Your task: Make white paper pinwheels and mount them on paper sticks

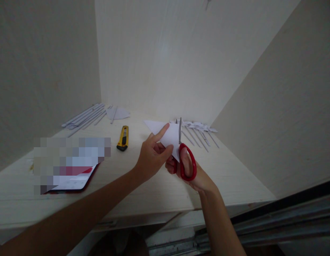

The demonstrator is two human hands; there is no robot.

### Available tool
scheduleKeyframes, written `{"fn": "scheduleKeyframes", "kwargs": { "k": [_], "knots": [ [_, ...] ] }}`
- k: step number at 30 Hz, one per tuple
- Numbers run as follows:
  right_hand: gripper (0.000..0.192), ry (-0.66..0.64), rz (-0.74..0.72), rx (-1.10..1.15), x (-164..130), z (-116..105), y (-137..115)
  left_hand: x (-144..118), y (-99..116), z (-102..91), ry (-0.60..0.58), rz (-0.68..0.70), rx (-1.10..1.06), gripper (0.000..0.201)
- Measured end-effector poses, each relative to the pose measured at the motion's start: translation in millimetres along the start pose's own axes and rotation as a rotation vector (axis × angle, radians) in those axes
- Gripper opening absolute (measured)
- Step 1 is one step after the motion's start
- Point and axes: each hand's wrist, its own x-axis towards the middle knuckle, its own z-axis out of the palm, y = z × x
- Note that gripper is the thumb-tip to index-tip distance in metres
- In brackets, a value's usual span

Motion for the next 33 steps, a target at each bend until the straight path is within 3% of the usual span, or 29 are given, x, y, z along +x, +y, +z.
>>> {"fn": "scheduleKeyframes", "kwargs": {
  "k": [33],
  "knots": [
    [0.042, 0.058, -0.018, -0.109, 0.5, 1.0, 1.9, -3.3, -4.6, 2.3, 0.048, 0.047, 0.077, 0.064]
  ]
}}
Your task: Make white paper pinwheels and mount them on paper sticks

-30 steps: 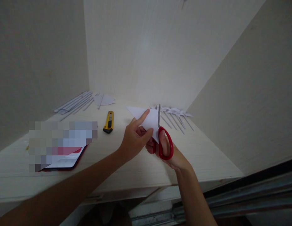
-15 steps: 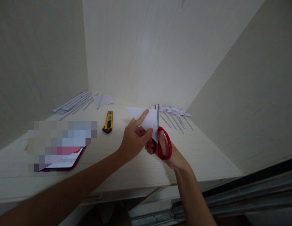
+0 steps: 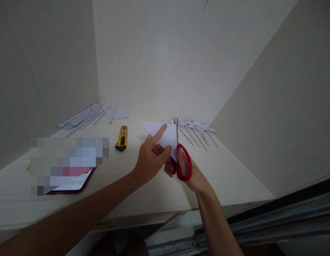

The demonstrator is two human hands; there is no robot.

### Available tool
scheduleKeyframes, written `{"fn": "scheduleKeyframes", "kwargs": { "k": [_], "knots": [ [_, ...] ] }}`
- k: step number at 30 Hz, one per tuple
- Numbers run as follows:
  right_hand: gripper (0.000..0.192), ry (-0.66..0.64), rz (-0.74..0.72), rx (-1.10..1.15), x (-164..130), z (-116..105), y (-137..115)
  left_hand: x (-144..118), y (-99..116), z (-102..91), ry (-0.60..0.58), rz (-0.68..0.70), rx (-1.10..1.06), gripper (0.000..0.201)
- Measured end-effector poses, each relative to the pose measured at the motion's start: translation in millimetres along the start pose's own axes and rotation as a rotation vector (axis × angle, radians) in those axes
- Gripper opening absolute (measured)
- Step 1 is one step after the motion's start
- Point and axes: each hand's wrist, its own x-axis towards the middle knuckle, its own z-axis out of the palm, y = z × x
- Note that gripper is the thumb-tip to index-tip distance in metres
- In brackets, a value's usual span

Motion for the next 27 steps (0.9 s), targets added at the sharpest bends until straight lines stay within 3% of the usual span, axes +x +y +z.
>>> {"fn": "scheduleKeyframes", "kwargs": {
  "k": [14, 20, 23, 27],
  "knots": [
    [0.040, 0.063, -0.002, -0.118, 1.4, 3.4, -5.5, -1.4, -3.0, 0.2, 0.023, 0.033, -0.002, 0.060],
    [0.043, 0.310, 0.001, -0.060, 5.0, -18.3, -4.3, 4.6, -0.3, -2.3, 0.029, 0.001, -0.047, 0.063],
    [0.044, 0.288, 0.158, -0.282, 2.9, -40.9, 4.6, 10.0, -1.3, -4.7, 0.023, -0.009, -0.056, 0.060],
    [0.031, 0.412, 0.220, -0.976, -2.7, -61.5, 27.7, 16.3, -7.6, -9.3, -0.007, -0.021, -0.026, 0.049]
  ]
}}
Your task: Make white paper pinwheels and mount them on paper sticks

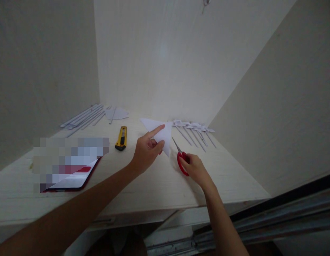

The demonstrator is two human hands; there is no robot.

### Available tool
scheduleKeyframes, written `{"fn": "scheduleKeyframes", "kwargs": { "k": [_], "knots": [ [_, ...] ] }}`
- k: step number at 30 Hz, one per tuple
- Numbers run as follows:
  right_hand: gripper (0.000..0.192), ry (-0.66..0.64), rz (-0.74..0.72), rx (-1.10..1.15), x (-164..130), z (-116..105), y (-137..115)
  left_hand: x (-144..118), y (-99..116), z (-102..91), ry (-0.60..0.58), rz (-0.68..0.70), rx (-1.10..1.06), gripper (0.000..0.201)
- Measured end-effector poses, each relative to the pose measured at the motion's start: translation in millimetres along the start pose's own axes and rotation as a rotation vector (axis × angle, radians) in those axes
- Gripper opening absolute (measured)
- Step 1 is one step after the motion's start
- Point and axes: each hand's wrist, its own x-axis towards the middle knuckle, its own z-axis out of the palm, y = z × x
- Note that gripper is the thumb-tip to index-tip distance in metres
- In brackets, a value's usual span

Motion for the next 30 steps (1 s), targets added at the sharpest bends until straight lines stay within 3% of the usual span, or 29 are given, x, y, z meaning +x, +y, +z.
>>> {"fn": "scheduleKeyframes", "kwargs": {
  "k": [3, 6, 10, 14, 17, 20, 22, 25, 30],
  "knots": [
    [0.024, 0.104, -0.006, -0.352, -2.7, 10.2, 12.6, 5.1, -7.7, -3.8, -0.016, 0.023, 0.051, 0.029],
    [0.024, 0.133, 0.020, -0.486, -6.7, 14.9, 16.1, 11.2, -17.0, -6.9, -0.064, 0.021, 0.105, 0.011],
    [0.027, 0.170, 0.023, -0.622, -9.0, 12.1, 16.5, 19.0, -29.4, -11.1, -0.195, -0.025, 0.079, 0.009],
    [0.028, 0.229, -0.038, -0.678, -9.0, 10.7, 13.9, 23.8, -38.5, -16.4, -0.175, -0.074, 0.162, 0.008],
    [0.030, 0.261, -0.247, -0.508, -9.6, 17.0, 2.7, 26.1, -43.2, -20.2, -0.161, -0.099, 0.180, 0.010],
    [0.034, 0.053, -0.601, -0.321, -11.6, 29.1, -14.8, 28.8, -48.3, -23.8, -0.166, -0.114, 0.209, 0.010],
    [0.031, -0.095, -0.728, -0.296, -13.1, 36.3, -24.4, 30.8, -52.2, -26.2, -0.163, -0.130, 0.302, 0.011],
    [0.027, -0.098, -0.655, -0.365, -13.7, 38.3, -28.4, 32.9, -57.1, -29.5, -0.144, -0.107, 0.426, 0.015],
    [0.033, -0.002, -0.427, -0.519, -7.5, 19.2, -13.5, 33.5, -60.6, -31.1, -0.104, -0.025, 0.505, 0.033]
  ]
}}
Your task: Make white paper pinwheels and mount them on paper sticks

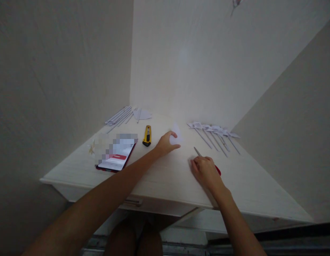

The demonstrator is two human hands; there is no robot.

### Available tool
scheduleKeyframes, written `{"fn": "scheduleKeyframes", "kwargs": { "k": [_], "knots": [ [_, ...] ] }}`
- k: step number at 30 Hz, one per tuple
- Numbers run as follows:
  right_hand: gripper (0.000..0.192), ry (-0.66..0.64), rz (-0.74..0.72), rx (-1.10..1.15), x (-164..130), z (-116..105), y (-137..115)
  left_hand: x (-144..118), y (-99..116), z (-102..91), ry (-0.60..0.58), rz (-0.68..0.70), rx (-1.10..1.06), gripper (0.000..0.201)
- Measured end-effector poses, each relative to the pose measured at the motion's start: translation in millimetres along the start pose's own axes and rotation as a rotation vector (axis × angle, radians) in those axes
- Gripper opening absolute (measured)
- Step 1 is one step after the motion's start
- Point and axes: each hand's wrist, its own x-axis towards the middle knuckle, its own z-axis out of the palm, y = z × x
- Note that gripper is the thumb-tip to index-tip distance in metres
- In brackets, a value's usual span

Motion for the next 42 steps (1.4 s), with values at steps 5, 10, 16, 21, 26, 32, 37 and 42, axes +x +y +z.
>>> {"fn": "scheduleKeyframes", "kwargs": {
  "k": [5, 10, 16, 21, 26, 32, 37, 42],
  "knots": [
    [0.033, 0.214, 0.195, 0.399, 26.9, -7.8, 9.8, 2.2, -3.8, 1.8, -0.022, 0.003, -0.129, 0.027],
    [0.038, 0.042, 0.248, 1.261, 88.1, 3.6, 0.3, 3.4, -5.0, 2.8, -0.048, 0.059, -0.201, 0.030],
    [0.024, 0.020, 0.146, 1.370, 112.5, 20.4, 4.0, 3.6, -3.8, 5.0, -0.044, 0.072, -0.247, 0.028],
    [0.022, 0.046, 0.072, 1.286, 101.4, 19.3, 11.3, 7.5, -8.6, 5.7, 0.055, -0.016, -0.429, 0.030],
    [0.029, -0.048, -0.002, 1.270, 94.4, 11.3, 5.5, 8.7, -15.0, 5.6, 0.106, -0.026, -0.377, 0.016],
    [0.036, -0.137, -0.006, 1.315, 88.0, 4.5, 2.9, 4.0, -5.7, 1.2, 0.077, -0.048, -0.345, 0.018],
    [0.032, -0.079, 0.021, 1.400, 88.2, 3.9, 9.8, 4.2, -2.9, -1.9, -0.055, -0.118, -0.559, 0.029],
    [0.035, -0.134, -0.036, 1.493, 84.8, 0.1, 16.1, 6.5, -0.7, -5.0, -0.097, -0.142, -0.732, 0.031]
  ]
}}
